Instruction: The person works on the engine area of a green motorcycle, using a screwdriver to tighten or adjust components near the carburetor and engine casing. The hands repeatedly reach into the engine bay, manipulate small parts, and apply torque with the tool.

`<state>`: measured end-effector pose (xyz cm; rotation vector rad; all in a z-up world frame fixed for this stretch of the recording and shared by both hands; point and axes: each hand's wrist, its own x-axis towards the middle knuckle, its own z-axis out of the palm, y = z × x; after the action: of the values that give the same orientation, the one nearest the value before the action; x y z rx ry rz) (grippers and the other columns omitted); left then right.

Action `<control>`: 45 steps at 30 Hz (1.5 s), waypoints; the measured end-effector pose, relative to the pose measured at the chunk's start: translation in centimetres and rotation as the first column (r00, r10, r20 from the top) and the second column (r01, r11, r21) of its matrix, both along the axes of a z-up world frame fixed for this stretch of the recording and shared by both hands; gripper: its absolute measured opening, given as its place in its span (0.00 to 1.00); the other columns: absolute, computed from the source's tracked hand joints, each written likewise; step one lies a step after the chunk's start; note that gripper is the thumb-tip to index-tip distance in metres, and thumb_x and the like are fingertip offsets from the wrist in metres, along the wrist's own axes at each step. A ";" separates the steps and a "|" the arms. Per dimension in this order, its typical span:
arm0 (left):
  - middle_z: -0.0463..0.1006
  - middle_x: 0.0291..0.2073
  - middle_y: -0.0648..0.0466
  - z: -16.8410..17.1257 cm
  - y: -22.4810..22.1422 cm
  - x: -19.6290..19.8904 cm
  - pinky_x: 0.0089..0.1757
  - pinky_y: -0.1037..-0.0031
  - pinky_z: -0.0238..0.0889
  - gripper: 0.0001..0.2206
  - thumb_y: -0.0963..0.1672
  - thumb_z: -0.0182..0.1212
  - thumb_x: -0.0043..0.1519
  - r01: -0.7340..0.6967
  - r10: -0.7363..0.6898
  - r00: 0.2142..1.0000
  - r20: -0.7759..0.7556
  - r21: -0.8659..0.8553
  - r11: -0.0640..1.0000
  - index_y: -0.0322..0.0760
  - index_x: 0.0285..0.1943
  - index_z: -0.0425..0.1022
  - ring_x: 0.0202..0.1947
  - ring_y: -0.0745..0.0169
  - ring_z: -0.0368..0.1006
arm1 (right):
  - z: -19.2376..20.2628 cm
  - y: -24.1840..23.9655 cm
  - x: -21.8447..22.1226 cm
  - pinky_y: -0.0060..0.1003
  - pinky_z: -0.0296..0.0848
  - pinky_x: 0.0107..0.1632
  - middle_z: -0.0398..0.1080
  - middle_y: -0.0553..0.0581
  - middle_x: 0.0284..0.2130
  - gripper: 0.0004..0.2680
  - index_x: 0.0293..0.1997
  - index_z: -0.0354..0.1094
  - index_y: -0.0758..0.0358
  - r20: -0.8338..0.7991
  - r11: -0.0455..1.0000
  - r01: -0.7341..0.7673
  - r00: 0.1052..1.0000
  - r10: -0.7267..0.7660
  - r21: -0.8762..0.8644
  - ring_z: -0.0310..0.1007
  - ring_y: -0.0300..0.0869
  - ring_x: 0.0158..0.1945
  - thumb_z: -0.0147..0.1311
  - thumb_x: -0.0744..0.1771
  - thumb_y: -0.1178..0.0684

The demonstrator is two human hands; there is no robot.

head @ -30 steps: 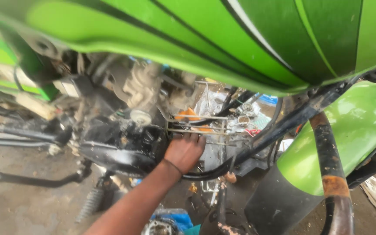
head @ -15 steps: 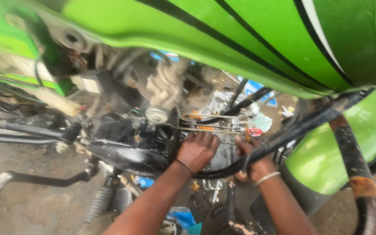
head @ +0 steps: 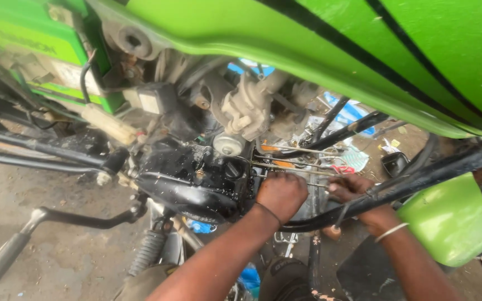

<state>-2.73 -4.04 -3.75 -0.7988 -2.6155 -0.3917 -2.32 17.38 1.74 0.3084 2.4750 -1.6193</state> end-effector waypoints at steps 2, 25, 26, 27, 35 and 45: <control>0.82 0.34 0.46 0.5 -0.5 0.2 0.39 0.59 0.73 0.07 0.40 0.56 0.59 0.000 0.000 1.000 0.005 0.002 1.000 0.31 0.40 0.78 0.39 0.49 0.80 | 1.0 0.4 -0.2 0.39 0.80 0.48 0.80 0.54 0.37 0.10 0.48 0.74 0.64 0.070 0.976 -0.063 0.996 0.050 0.206 0.82 0.42 0.40 0.56 0.66 0.51; 0.82 0.34 0.46 1.4 -0.4 0.2 0.42 0.56 0.72 0.06 0.41 0.55 0.60 0.000 -0.004 0.997 0.081 0.048 0.999 0.36 0.39 0.77 0.38 0.49 0.80 | 4.9 0.9 -1.9 0.46 0.76 0.46 0.71 0.56 0.48 0.16 0.55 0.70 0.56 0.156 0.245 -0.467 0.667 0.729 0.850 0.78 0.50 0.45 0.57 0.62 0.54; 0.82 0.33 0.46 1.2 -0.4 0.1 0.42 0.56 0.72 0.06 0.41 0.56 0.59 0.003 -0.005 0.999 0.052 0.054 0.999 0.35 0.39 0.77 0.38 0.49 0.80 | 5.1 0.4 -1.7 0.45 0.76 0.47 0.70 0.54 0.47 0.16 0.56 0.69 0.55 0.219 0.176 -0.454 0.689 0.691 0.874 0.77 0.49 0.46 0.57 0.61 0.53; 0.82 0.33 0.46 1.0 -0.3 0.1 0.42 0.56 0.72 0.05 0.41 0.56 0.59 0.006 -0.007 1.000 0.021 0.061 0.998 0.35 0.39 0.77 0.38 0.49 0.80 | 5.4 -0.1 -1.4 0.44 0.76 0.48 0.69 0.53 0.47 0.17 0.56 0.69 0.53 0.277 0.105 -0.442 0.712 0.646 0.891 0.77 0.49 0.47 0.58 0.61 0.51; 0.82 0.36 0.44 1.4 0.0 0.6 0.44 0.53 0.71 0.07 0.40 0.56 0.57 0.008 -0.010 1.000 0.024 0.059 0.998 0.33 0.40 0.77 0.40 0.49 0.80 | 3.5 0.6 -0.4 0.46 0.75 0.49 0.69 0.58 0.46 0.19 0.50 0.68 0.58 0.063 0.156 -0.240 0.708 0.703 0.958 0.75 0.52 0.47 0.63 0.58 0.45; 0.83 0.38 0.46 2.3 0.3 0.4 0.46 0.56 0.71 0.07 0.40 0.56 0.58 0.033 -0.033 0.997 0.070 0.004 0.999 0.34 0.41 0.78 0.43 0.50 0.79 | 2.8 1.6 0.7 0.48 0.74 0.49 0.68 0.63 0.43 0.18 0.50 0.67 0.64 -0.133 0.236 -0.096 0.600 0.789 0.967 0.73 0.54 0.47 0.59 0.57 0.52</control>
<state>-2.30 -3.76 -1.41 -0.8431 -2.6685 -0.4404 -1.57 18.97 4.57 -1.0464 3.1612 0.1607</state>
